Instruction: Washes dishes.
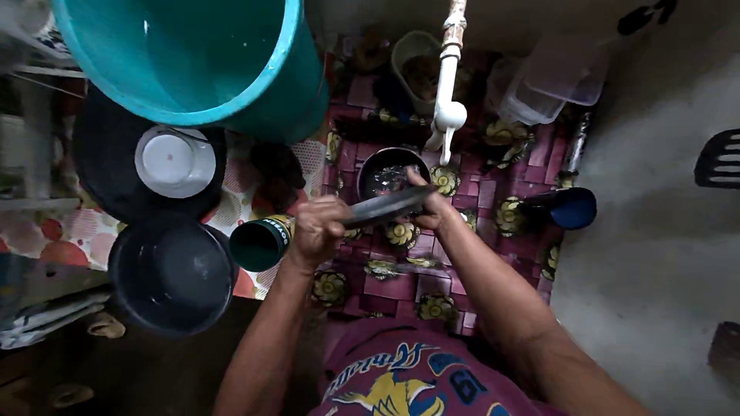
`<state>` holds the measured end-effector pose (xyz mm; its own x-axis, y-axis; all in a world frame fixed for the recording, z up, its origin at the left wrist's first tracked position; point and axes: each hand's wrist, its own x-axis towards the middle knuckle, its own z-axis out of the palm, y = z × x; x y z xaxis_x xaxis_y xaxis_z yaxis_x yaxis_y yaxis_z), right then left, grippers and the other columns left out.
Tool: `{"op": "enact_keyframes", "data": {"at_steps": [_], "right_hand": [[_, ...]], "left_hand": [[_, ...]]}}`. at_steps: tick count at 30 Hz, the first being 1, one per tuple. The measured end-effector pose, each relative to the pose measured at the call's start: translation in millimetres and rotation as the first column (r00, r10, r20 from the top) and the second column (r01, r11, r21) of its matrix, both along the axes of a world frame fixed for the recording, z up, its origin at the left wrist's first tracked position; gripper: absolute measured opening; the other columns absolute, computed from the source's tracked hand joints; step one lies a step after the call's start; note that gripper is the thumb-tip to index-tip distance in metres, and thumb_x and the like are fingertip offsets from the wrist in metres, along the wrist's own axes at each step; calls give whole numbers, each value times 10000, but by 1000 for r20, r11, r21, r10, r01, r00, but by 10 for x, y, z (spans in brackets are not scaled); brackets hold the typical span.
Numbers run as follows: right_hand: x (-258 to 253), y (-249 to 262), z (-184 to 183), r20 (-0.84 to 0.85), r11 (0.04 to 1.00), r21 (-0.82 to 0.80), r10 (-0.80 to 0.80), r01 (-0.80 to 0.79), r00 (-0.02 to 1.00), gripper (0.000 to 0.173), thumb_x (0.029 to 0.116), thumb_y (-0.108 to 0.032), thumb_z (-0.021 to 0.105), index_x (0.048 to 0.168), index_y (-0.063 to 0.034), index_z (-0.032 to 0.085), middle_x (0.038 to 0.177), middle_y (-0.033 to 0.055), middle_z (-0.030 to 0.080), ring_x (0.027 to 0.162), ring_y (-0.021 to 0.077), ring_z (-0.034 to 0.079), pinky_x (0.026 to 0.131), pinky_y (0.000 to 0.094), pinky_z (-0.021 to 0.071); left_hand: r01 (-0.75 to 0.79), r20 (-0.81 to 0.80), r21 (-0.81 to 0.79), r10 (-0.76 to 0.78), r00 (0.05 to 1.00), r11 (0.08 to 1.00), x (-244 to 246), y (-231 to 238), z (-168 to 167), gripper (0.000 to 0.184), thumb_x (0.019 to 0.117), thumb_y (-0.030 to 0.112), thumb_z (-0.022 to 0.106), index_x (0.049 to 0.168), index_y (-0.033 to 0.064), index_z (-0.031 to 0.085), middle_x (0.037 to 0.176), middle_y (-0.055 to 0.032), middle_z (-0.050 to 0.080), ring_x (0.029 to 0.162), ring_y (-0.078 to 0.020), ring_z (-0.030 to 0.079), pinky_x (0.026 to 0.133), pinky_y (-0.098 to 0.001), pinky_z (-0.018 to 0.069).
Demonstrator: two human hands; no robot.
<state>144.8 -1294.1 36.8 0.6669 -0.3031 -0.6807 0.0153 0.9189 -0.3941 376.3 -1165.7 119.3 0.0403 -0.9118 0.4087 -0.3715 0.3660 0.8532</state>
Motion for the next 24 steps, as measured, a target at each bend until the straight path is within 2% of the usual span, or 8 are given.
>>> {"op": "enact_keyframes", "data": {"at_steps": [2,4,6,7,10,14,20,24], "right_hand": [[-79,69,87,70,999,-52,-4,8,998,244,966,-396,594,1034,-175,674,862,-2,704,718,92,674,592,281,573],[-122,117,210,-15,986,-166,-27,25,1000,175,928,-264,648,1090,-202,670,847,-36,701,711,53,677,600,254,587],[-89,150,127,-88,949,-311,-75,44,993,262,823,-230,700,1084,-221,678,818,-25,688,661,63,654,554,264,558],[-63,133,41,-103,927,-373,-76,32,992,310,804,-216,707,1111,-212,665,837,-9,689,667,81,653,561,284,560],[81,-90,-273,-258,831,-516,81,-208,963,323,941,-294,684,1203,-113,630,986,62,697,858,157,681,753,380,596],[333,-410,-690,-818,583,-406,111,-704,564,735,984,-625,555,1522,-136,455,1307,252,647,1188,429,639,992,664,497],[633,74,-1146,-926,-139,-364,161,-921,341,615,955,-98,669,1531,-78,455,1582,257,400,1401,526,417,1066,739,369],[651,-65,-1157,-906,125,-424,-49,-897,421,409,985,-219,625,1382,-125,633,1453,305,506,1318,540,495,960,722,488]], "left_hand": [[-104,122,-63,111,986,993,-61,38,47,778,1020,709,300,678,125,686,772,-25,724,946,-208,700,931,-441,549],[-288,59,44,285,957,957,-160,148,-15,795,999,738,297,1025,77,737,1249,-138,688,1334,-323,529,1182,-529,356],[-301,-242,387,412,879,871,-292,266,-60,730,1039,635,382,1520,88,444,1599,-59,413,1473,-207,389,1209,-422,369],[-217,-472,571,533,703,792,-368,294,-58,620,1042,533,470,1554,190,408,1536,19,490,1382,-150,495,1118,-411,471],[7,-566,817,799,204,577,-372,388,-109,318,1061,195,421,1332,78,539,1169,-172,694,1048,-311,698,886,-539,592],[-41,-476,864,842,254,501,-240,552,-242,326,1041,60,421,1361,17,469,1130,-182,683,1005,-280,707,863,-478,610],[9,-613,786,778,139,618,-236,677,-361,366,1068,110,383,1419,33,454,1220,-208,671,1095,-314,691,942,-519,580],[5,-672,738,734,97,675,-237,701,-440,358,1102,162,354,1418,51,481,1260,-193,662,1142,-307,672,982,-520,561]]}}
